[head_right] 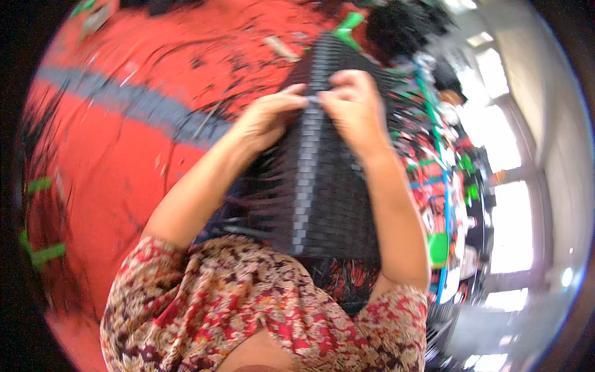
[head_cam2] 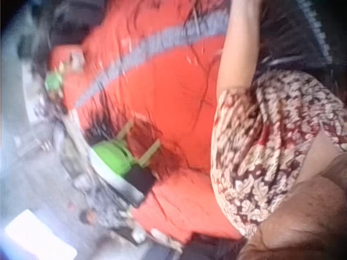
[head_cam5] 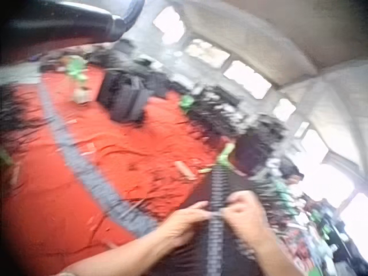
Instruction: The person weaves black plastic strips into the frame of a basket by hand, using scissors to trim excess strips and tucking the ends into the weave.
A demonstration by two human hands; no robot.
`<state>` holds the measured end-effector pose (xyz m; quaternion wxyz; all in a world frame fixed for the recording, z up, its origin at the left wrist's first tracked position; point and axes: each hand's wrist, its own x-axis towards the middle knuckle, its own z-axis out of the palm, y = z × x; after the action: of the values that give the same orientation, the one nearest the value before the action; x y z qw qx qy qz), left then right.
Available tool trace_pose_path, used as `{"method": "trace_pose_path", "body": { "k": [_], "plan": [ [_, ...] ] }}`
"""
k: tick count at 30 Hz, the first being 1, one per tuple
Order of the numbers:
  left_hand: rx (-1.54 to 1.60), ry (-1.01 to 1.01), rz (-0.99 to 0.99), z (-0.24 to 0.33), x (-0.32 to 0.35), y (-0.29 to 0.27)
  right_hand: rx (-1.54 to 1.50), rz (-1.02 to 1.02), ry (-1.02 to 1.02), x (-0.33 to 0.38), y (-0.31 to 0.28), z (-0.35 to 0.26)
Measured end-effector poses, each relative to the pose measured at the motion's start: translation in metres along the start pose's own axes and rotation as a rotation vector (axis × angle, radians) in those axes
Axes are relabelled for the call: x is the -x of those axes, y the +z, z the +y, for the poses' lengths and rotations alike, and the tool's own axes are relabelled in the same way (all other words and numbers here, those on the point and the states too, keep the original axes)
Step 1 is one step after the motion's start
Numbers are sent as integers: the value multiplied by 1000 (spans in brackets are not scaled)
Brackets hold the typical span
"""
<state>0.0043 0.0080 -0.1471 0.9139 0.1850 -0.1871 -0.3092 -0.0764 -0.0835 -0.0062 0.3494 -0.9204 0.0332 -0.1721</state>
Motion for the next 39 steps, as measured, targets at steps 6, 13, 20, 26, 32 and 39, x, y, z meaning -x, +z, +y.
{"method": "trace_pose_path", "body": {
  "k": [6, 13, 20, 26, 32, 39],
  "plan": [
    [22, -91, -100, 43, 17, -60, 44, 161, -245, -28, 65, 15],
    [-92, 15, -50, 30, 5, -92, 195, -32, -206, -24, 75, 16],
    [-476, 61, -5, 65, 11, -76, 320, -130, -267, -40, 82, 8],
    [-1107, 307, -35, 59, 29, -35, 463, 81, -516, 10, 37, 14],
    [-875, 185, 88, 59, 53, -84, 231, -147, -392, -13, 43, -5],
    [-484, 294, -19, 63, 43, -41, 547, -302, -544, -37, 52, -14]
  ]
}}
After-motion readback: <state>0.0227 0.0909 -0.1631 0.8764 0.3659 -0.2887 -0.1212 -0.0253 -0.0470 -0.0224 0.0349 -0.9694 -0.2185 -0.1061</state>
